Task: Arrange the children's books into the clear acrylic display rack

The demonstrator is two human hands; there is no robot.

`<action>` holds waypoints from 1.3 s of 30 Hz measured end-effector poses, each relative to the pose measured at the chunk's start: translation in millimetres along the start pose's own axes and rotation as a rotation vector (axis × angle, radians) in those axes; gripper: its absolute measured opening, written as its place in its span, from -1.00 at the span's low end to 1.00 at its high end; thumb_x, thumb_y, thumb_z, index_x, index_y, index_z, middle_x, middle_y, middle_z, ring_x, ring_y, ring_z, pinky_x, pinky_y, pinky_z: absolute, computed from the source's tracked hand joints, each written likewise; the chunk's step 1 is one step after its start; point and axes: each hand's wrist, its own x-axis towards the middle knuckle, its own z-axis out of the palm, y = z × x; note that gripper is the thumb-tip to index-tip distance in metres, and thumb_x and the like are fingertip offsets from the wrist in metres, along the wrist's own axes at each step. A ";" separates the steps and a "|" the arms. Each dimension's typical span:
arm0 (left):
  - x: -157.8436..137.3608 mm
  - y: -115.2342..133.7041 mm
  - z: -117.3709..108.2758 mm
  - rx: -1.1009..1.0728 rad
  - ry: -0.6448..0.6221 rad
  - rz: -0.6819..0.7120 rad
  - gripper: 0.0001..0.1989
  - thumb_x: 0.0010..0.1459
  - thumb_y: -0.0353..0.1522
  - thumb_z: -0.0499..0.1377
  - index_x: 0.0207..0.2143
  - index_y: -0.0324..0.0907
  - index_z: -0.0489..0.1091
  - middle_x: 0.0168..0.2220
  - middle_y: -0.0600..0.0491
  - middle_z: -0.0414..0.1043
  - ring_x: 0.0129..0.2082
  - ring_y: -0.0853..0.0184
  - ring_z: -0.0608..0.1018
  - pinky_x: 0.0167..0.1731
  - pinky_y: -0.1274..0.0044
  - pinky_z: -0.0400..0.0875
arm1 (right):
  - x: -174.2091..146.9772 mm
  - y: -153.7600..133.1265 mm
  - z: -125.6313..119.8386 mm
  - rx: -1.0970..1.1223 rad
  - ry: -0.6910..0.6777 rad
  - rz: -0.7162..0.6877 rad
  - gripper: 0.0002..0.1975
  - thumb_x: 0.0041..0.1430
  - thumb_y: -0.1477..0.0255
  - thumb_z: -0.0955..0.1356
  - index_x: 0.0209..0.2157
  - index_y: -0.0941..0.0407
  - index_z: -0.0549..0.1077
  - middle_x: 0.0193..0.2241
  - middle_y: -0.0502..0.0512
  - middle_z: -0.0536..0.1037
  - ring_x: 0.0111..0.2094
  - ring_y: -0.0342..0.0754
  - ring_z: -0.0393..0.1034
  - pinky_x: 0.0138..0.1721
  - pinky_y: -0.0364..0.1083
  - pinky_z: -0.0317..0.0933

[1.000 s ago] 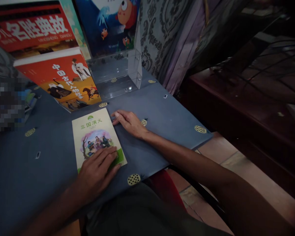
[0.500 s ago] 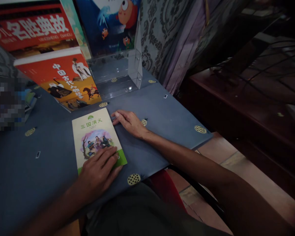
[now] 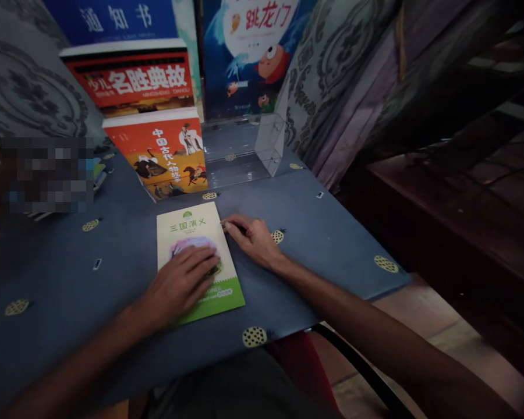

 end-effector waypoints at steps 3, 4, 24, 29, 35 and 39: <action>1.4 -34.9 -0.7 0.031 -0.011 -0.107 -0.62 0.43 -0.30 -0.01 0.20 -0.18 0.36 0.23 -0.12 0.43 0.25 0.14 0.44 0.24 0.12 0.33 | -1.0 2.0 2.6 -0.064 0.010 -0.018 -0.72 0.37 0.36 0.25 -0.16 0.13 0.58 -0.27 0.11 0.66 -0.23 0.00 0.53 -0.16 -0.05 0.32; 1.6 -46.1 -1.0 0.037 -0.006 -0.163 -0.61 0.43 -0.28 -0.02 0.20 -0.17 0.37 0.24 -0.12 0.42 0.27 0.12 0.42 0.25 0.09 0.30 | -1.6 2.9 3.2 -0.088 0.010 -0.024 -0.73 0.37 0.36 0.25 -0.17 0.12 0.58 -0.27 0.11 0.66 -0.24 0.00 0.52 -0.16 -0.04 0.33; -8.1 -81.3 7.0 0.111 0.126 -0.484 -0.56 0.40 -0.32 -0.05 0.20 -0.27 0.39 0.27 -0.21 0.36 0.29 0.07 0.37 0.27 0.17 0.24 | 32.4 -7.2 46.6 -0.558 -0.249 -0.224 -0.53 0.44 0.28 0.20 0.27 0.18 0.31 0.35 0.34 0.25 0.40 0.20 0.04 0.34 0.31 -0.02; -11.5 -69.3 6.4 0.179 0.116 -0.629 -0.54 0.38 -0.30 -0.04 0.23 -0.30 0.32 0.27 -0.31 0.32 0.30 -0.02 0.35 0.23 0.10 0.25 | 7.8 -0.1 37.0 -0.601 -0.185 -0.127 -0.46 0.42 0.25 0.19 0.29 0.25 0.27 0.38 0.46 0.16 0.38 0.34 0.06 0.33 0.34 0.04; -14.9 -48.9 0.6 0.076 0.129 -0.653 -0.52 0.34 -0.30 -0.01 0.25 -0.32 0.23 0.21 -0.32 0.38 0.28 -0.04 0.36 0.21 0.09 0.28 | -33.4 -4.5 45.1 -0.526 -0.124 -0.140 -0.46 0.44 0.23 0.15 0.34 0.13 0.23 0.39 0.38 0.15 0.40 0.29 0.04 0.32 0.32 0.11; -17.9 -54.2 -2.0 -0.216 0.256 -0.656 -0.44 0.28 -0.25 0.07 0.28 -0.25 0.17 0.22 -0.25 0.39 0.23 0.01 0.43 0.19 0.11 0.34 | -37.5 -6.3 49.0 -0.496 -0.133 -0.118 -0.45 0.44 0.23 0.16 0.33 0.20 0.23 0.40 0.44 0.10 0.43 0.29 -0.04 0.34 0.32 0.07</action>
